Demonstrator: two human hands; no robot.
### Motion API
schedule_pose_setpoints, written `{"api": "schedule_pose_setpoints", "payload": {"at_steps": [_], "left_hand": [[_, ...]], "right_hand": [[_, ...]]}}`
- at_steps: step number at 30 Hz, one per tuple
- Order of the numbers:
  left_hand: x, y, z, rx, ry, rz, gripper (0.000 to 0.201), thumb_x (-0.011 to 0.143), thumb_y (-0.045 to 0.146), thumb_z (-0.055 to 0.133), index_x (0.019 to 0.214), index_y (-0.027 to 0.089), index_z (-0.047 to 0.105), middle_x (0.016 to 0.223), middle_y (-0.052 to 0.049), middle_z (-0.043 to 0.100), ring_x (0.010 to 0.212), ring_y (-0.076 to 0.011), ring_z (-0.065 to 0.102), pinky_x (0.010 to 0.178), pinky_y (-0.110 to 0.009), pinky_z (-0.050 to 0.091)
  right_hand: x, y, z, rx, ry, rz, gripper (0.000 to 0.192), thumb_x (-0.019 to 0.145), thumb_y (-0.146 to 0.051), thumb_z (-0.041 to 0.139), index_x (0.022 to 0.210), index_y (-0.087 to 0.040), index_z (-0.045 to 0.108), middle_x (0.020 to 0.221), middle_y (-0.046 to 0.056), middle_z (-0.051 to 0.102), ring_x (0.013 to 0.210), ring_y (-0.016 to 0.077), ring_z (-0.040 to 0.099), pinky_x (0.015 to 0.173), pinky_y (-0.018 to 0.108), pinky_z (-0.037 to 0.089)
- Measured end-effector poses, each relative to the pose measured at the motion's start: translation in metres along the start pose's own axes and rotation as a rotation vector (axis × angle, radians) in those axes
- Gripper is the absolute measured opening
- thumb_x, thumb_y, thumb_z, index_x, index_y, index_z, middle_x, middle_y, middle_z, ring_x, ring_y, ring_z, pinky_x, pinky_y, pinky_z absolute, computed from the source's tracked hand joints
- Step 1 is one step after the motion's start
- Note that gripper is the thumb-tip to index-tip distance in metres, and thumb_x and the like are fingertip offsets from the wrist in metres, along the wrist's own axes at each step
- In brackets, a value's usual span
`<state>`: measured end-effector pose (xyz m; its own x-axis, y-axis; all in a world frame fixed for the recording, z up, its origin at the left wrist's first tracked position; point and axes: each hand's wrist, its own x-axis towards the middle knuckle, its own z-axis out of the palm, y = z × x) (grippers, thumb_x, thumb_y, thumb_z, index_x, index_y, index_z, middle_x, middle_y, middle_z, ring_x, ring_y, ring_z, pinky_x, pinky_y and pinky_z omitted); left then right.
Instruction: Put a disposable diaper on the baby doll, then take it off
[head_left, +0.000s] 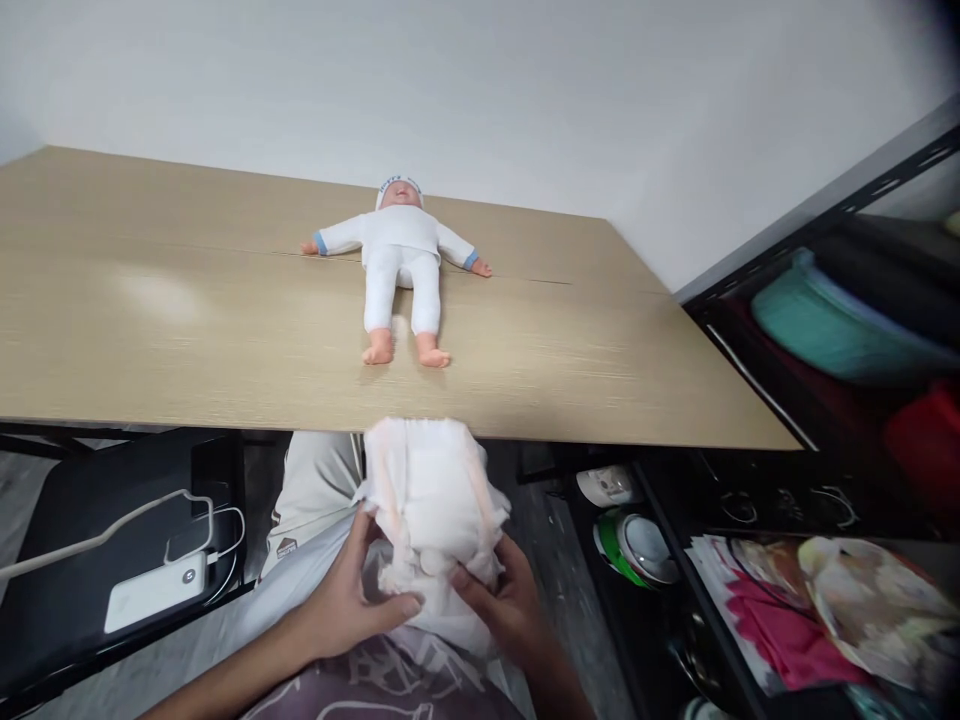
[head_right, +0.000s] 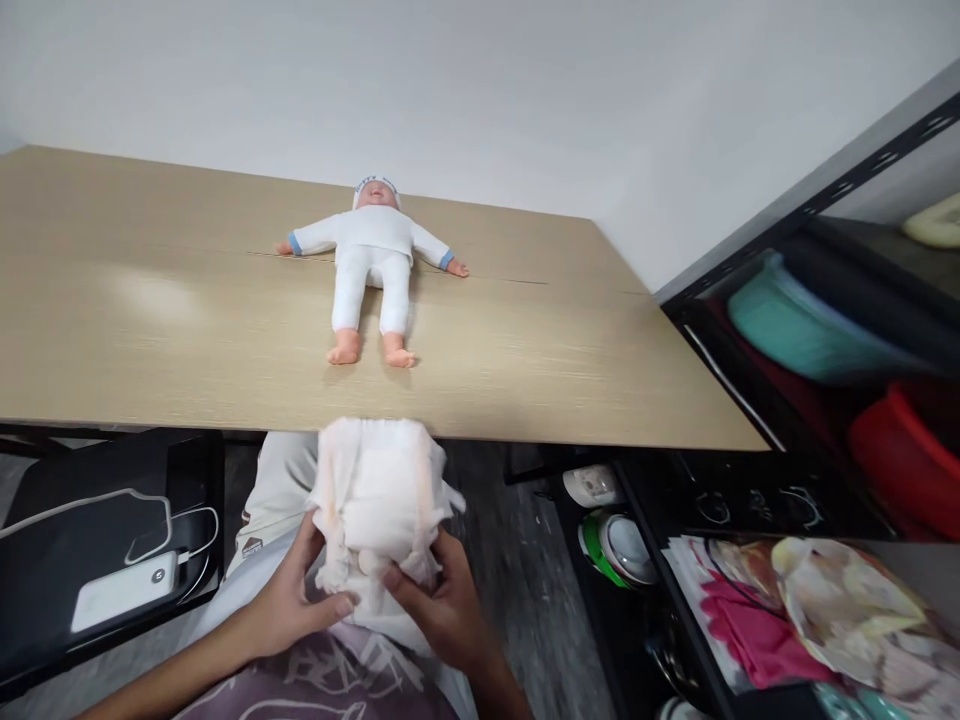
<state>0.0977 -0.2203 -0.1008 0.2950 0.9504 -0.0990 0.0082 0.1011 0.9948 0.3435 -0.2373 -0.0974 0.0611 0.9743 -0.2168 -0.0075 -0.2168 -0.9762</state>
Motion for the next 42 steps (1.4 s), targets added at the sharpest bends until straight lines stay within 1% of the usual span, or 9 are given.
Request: {"api": "schedule_pose_setpoints", "payload": {"at_steps": [4, 8, 12, 17, 25, 29, 33, 38, 42], "left_hand": [[0.012, 0.007, 0.009, -0.167, 0.021, -0.144, 0.082, 0.094, 0.064, 0.091, 0.158, 0.02, 0.066, 0.161, -0.019, 0.073, 0.151, -0.0395, 0.069, 0.128, -0.049, 0.057], [0.028, 0.018, 0.014, -0.267, 0.182, -0.19, 0.084, 0.09, 0.072, 0.093, 0.152, 0.018, 0.072, 0.155, -0.019, 0.077, 0.15, -0.043, 0.07, 0.129, -0.054, 0.058], [0.034, 0.016, 0.013, -0.331, 0.204, -0.261, 0.088, 0.083, 0.073, 0.098, 0.147, 0.017, 0.075, 0.151, -0.019, 0.08, 0.151, -0.045, 0.07, 0.129, -0.057, 0.058], [0.033, 0.01, 0.014, -0.33, 0.179, -0.316, 0.09, 0.078, 0.076, 0.099, 0.142, 0.017, 0.077, 0.155, -0.019, 0.078, 0.155, -0.0445, 0.067, 0.133, -0.055, 0.054], [0.031, 0.007, 0.013, -0.282, 0.155, -0.319, 0.085, 0.084, 0.078, 0.095, 0.142, 0.018, 0.078, 0.156, -0.018, 0.077, 0.155, -0.0438, 0.067, 0.135, -0.057, 0.051], [0.03, 0.009, 0.013, -0.29, 0.15, -0.317, 0.088, 0.085, 0.078, 0.095, 0.148, 0.019, 0.077, 0.157, -0.018, 0.077, 0.156, -0.044, 0.066, 0.136, -0.057, 0.05], [0.03, 0.009, 0.012, -0.318, 0.157, -0.334, 0.089, 0.084, 0.077, 0.095, 0.148, 0.018, 0.077, 0.155, -0.018, 0.078, 0.155, -0.0447, 0.067, 0.133, -0.057, 0.053], [0.033, 0.009, 0.014, -0.32, 0.178, -0.323, 0.081, 0.086, 0.073, 0.095, 0.144, 0.019, 0.079, 0.153, -0.017, 0.079, 0.157, -0.0431, 0.066, 0.134, -0.056, 0.052], [0.039, 0.012, 0.018, -0.304, 0.187, -0.302, 0.079, 0.084, 0.075, 0.095, 0.138, 0.02, 0.081, 0.15, -0.017, 0.081, 0.155, -0.0433, 0.068, 0.133, -0.056, 0.053]], "right_hand": [[0.035, -0.04, 0.03, -0.03, -0.085, -0.152, 0.055, 0.096, -0.067, 0.088, 0.126, -0.02, 0.083, 0.124, 0.014, 0.088, 0.114, 0.0325, 0.086, 0.099, 0.04, 0.071], [0.058, -0.047, 0.042, -0.139, -0.054, -0.237, 0.046, 0.102, -0.06, 0.081, 0.122, -0.019, 0.08, 0.115, 0.011, 0.087, 0.105, 0.028, 0.082, 0.092, 0.034, 0.067], [0.061, -0.029, 0.035, -0.216, -0.019, -0.225, 0.041, 0.105, -0.062, 0.075, 0.106, -0.021, 0.075, 0.101, 0.006, 0.082, 0.095, 0.0245, 0.076, 0.085, 0.03, 0.062], [0.065, -0.015, 0.023, -0.144, -0.037, -0.157, 0.048, 0.106, -0.069, 0.07, 0.118, -0.022, 0.076, 0.116, 0.01, 0.085, 0.108, 0.0281, 0.08, 0.098, 0.037, 0.064], [0.109, -0.045, 0.008, 0.209, 0.045, -0.076, 0.057, 0.095, -0.069, 0.085, 0.136, -0.029, 0.079, 0.145, 0.01, 0.083, 0.139, 0.0321, 0.078, 0.124, 0.05, 0.062], [0.14, -0.054, 0.0, 0.231, 0.196, -0.159, 0.063, 0.087, -0.067, 0.093, 0.13, -0.024, 0.076, 0.135, 0.011, 0.086, 0.127, 0.0299, 0.082, 0.117, 0.048, 0.065], [0.17, -0.059, -0.018, 0.11, 0.404, -0.294, 0.065, 0.084, -0.065, 0.093, 0.128, -0.021, 0.074, 0.108, 0.006, 0.083, 0.101, 0.0239, 0.08, 0.095, 0.04, 0.067], [0.17, -0.07, -0.028, -0.143, 0.605, -0.497, 0.053, 0.094, -0.055, 0.086, 0.131, -0.02, 0.073, 0.107, 0.007, 0.079, 0.099, 0.0232, 0.077, 0.096, 0.041, 0.063], [0.141, -0.086, 0.004, -0.489, 0.418, -0.727, 0.032, 0.114, -0.048, 0.066, 0.133, -0.024, 0.077, 0.125, 0.012, 0.083, 0.117, 0.0286, 0.077, 0.113, 0.051, 0.06]]}}
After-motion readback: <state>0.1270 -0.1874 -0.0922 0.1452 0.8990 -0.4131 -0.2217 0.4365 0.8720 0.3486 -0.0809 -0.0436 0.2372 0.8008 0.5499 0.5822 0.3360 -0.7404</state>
